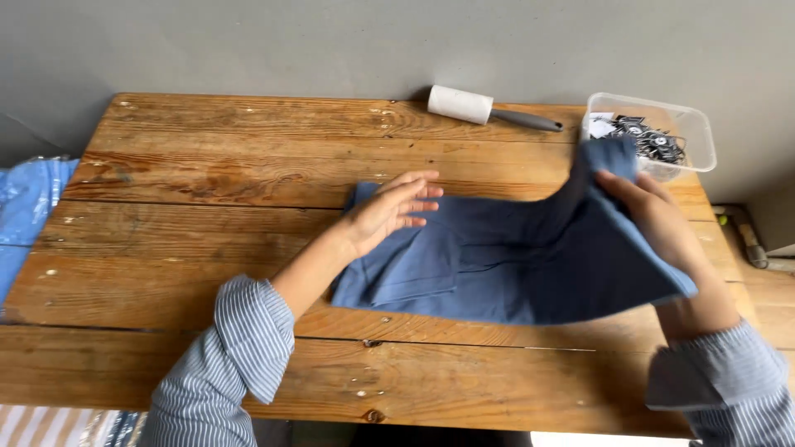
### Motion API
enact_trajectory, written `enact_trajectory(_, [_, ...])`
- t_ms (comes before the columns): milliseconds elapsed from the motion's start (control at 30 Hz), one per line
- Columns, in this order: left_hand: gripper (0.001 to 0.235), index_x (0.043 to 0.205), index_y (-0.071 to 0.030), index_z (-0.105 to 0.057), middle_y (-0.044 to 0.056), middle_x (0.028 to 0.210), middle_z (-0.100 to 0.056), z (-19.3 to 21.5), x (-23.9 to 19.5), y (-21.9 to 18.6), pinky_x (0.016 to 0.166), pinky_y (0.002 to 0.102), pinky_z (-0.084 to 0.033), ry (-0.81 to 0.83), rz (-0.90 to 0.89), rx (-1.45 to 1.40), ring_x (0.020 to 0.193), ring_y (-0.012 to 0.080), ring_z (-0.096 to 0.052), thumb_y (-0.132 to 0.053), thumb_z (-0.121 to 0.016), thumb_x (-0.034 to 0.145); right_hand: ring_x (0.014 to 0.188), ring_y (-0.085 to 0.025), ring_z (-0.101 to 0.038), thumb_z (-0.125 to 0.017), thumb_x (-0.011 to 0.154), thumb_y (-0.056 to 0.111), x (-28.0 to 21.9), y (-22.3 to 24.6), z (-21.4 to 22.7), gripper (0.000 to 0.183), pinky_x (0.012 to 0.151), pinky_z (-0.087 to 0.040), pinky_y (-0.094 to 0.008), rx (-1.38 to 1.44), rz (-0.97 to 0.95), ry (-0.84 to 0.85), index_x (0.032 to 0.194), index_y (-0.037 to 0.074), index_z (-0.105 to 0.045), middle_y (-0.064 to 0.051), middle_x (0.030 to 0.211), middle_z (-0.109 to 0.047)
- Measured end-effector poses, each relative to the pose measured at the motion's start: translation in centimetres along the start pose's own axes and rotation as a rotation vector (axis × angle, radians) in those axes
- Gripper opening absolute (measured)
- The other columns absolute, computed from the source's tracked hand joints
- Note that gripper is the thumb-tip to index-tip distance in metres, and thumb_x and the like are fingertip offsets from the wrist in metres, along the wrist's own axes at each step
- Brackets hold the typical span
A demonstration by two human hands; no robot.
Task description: The person uses a lint roller on a blue t-shirt laid on a wooden table, then folds the shirt, attaches a tag, and places it into a clear plastic bag. The shirt is sealed in the bag and set aside.
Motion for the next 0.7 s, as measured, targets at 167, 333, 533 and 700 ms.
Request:
enact_trajectory(167, [0.053,0.115,-0.012,-0.044,0.013,0.107,-0.053,1.7,-2.1,3.3,0.073,0.035,-0.045,-0.047,0.077,-0.563,0.094,0.0236,-0.053,-0.044,-0.046,0.072,0.048,-0.013,-0.049,-0.054,0.078,0.034,-0.1,2.0,-9.8,0.022,0.043,-0.037,-0.025,-0.195,0.096,0.195,0.081,0.013,-0.056,-0.004,0.064,-0.057])
enact_trajectory(333, [0.063,0.109,-0.007,-0.052,0.016,0.101,-0.056,3.0,-3.0,4.4,0.074,0.038,-0.046,0.21,0.035,-0.939,0.088,0.0276,-0.056,-0.059,-0.042,0.075,0.069,-0.029,-0.06,-0.032,0.085,0.034,-0.5,1.6,-13.8,0.046,0.049,-0.046,-0.03,0.128,0.019,0.746,0.118,0.004,-0.042,-0.019,0.09,-0.06])
enact_trajectory(533, [0.027,0.089,-0.014,-0.047,0.012,0.078,-0.055,2.3,-3.8,2.8,0.055,0.036,-0.046,-0.37,0.249,-0.455,0.066,0.0234,-0.054,-0.002,-0.052,0.065,0.075,-0.027,-0.055,-0.029,0.088,0.034,2.6,-1.3,-5.4,0.04,0.06,-0.041,-0.028,0.238,0.134,0.499,0.115,0.009,-0.046,-0.017,0.095,-0.056])
enact_trajectory(700, [0.029,0.092,-0.012,-0.051,0.008,0.078,-0.056,1.3,-6.7,0.3,0.054,0.034,-0.044,-0.363,0.2,-0.443,0.066,0.0223,-0.055,-0.005,-0.049,0.063,0.076,-0.029,-0.054,-0.03,0.09,0.034,4.9,-5.7,-1.5,0.039,0.06,-0.039,-0.031,0.225,0.099,0.405,0.115,0.008,-0.045,-0.018,0.097,-0.055])
Point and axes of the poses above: each hand's wrist, its own x-axis towards the middle knuckle, its own z-axis out of the back of the hand, y = z × x, the point moved 1 cm from there along x, towards the middle knuckle
